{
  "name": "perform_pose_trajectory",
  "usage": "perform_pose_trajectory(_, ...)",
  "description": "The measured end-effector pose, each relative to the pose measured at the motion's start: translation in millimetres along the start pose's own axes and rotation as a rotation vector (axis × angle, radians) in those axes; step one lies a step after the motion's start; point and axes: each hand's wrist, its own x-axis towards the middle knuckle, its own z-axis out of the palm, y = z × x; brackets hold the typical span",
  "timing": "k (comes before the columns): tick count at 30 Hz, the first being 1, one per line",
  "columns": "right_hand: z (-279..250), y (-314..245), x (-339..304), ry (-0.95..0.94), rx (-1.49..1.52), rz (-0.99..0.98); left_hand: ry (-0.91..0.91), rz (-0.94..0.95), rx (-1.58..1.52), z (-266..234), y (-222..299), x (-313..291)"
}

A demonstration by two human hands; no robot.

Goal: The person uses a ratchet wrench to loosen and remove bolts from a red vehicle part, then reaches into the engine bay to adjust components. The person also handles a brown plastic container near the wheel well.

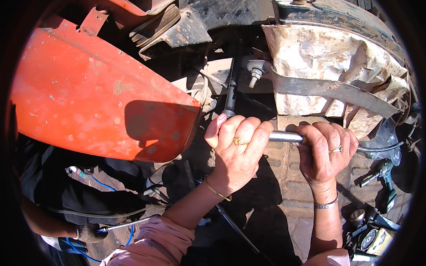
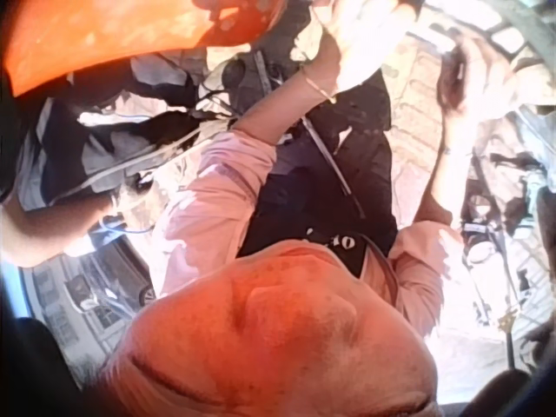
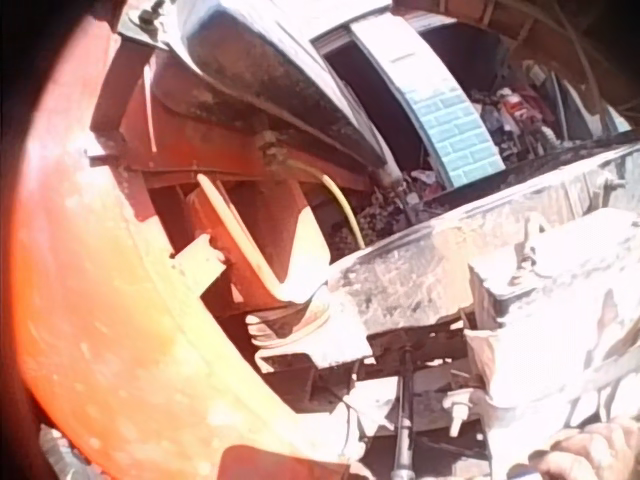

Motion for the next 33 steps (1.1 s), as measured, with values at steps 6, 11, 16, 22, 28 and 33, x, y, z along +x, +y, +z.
perform_pose_trajectory(6, 3, -3, -4, 0.012, 0.004, 0.017, -0.001, 0.007, -0.017, 0, -3, -1)
perform_pose_trajectory(11, 4, -4, -6, 0.021, 0.007, 0.024, -0.027, 0.007, -0.008, -2, -3, -1)
perform_pose_trajectory(16, 4, -8, -13, 0.012, 0.054, 0.079, -0.020, 0.020, -0.010, -2, -4, 1)
perform_pose_trajectory(22, 6, -13, -24, 0.032, 0.170, 0.170, -0.023, 0.058, 0.031, 1, -6, -1)
perform_pose_trajectory(28, 6, -15, -24, 0.050, 0.173, 0.194, -0.020, 0.061, 0.037, 1, -6, -1)
perform_pose_trajectory(33, 7, -18, -24, 0.070, 0.169, 0.192, -0.030, 0.059, 0.020, 1, -7, -2)
